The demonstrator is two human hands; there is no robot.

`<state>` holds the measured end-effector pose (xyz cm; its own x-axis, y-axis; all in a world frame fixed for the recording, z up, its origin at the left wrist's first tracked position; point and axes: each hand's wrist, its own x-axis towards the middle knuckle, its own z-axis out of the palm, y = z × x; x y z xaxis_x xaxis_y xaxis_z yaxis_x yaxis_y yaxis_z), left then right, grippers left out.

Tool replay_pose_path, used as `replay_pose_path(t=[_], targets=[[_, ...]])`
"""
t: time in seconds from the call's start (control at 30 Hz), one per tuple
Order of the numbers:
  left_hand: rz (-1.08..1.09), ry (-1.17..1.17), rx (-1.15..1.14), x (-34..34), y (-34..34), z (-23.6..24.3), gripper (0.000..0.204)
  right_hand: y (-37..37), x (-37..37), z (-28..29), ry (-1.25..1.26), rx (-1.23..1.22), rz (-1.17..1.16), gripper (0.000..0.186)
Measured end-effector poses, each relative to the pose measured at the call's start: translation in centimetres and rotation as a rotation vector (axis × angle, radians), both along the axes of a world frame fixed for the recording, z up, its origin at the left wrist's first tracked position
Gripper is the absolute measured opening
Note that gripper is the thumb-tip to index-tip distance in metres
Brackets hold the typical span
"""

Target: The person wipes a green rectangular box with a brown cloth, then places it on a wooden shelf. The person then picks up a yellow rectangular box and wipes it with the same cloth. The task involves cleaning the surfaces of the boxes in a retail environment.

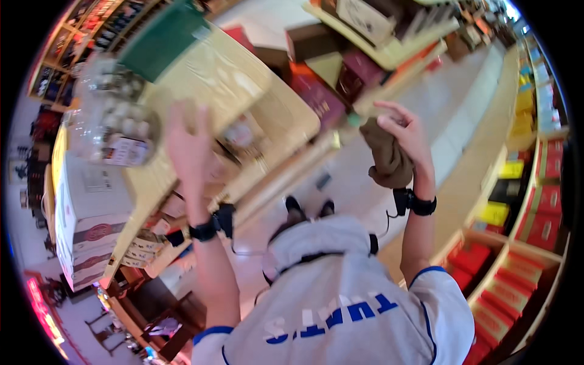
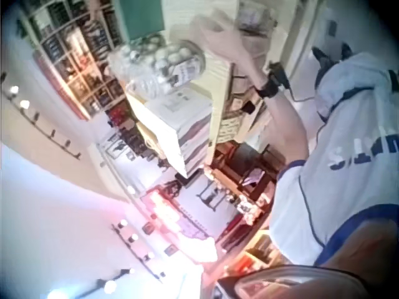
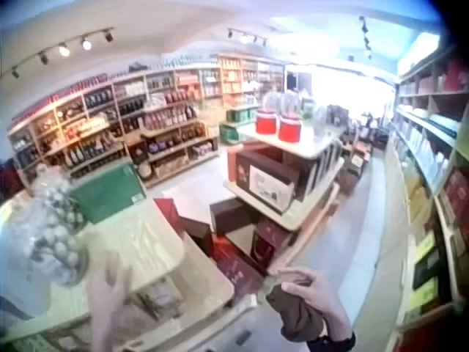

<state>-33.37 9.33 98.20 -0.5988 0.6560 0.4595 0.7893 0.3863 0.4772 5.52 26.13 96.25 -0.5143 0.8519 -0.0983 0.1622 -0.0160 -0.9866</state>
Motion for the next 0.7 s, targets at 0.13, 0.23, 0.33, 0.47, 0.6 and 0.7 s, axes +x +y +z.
replay_pose_path(t=[0.13, 0.23, 0.33, 0.47, 0.6, 0.7], targets=[[-0.055, 0.041, 0.186, 0.0, -1.2, 0.3, 0.04, -4.5, 9.6, -4.4, 0.012, -0.238, -0.334, 0.036], [-0.102, 0.02, 0.296, 2.8, -2.7, 0.2, 0.032, -7.5, 16.2, -7.4, 0.06, -0.357, -0.558, 0.039], [-0.135, -0.061, 0.323, 6.0, -4.2, -0.6, 0.029, -11.3, 20.3, -8.9, 0.19, -0.553, -0.682, 0.05], [-0.268, -0.146, 0.294, 10.0, -6.5, -2.7, 0.028, -16.2, 23.2, -11.3, 0.519, -0.868, -0.65, 0.061], [-0.404, -0.183, 0.093, 11.3, -8.0, -5.1, 0.03, -20.3, 22.7, -12.8, 0.712, -0.98, -0.71, 0.069], [-0.4, -0.286, -0.046, 11.6, -8.6, -5.1, 0.03, -23.1, 22.3, -14.4, 0.863, -1.002, -0.667, 0.073]])
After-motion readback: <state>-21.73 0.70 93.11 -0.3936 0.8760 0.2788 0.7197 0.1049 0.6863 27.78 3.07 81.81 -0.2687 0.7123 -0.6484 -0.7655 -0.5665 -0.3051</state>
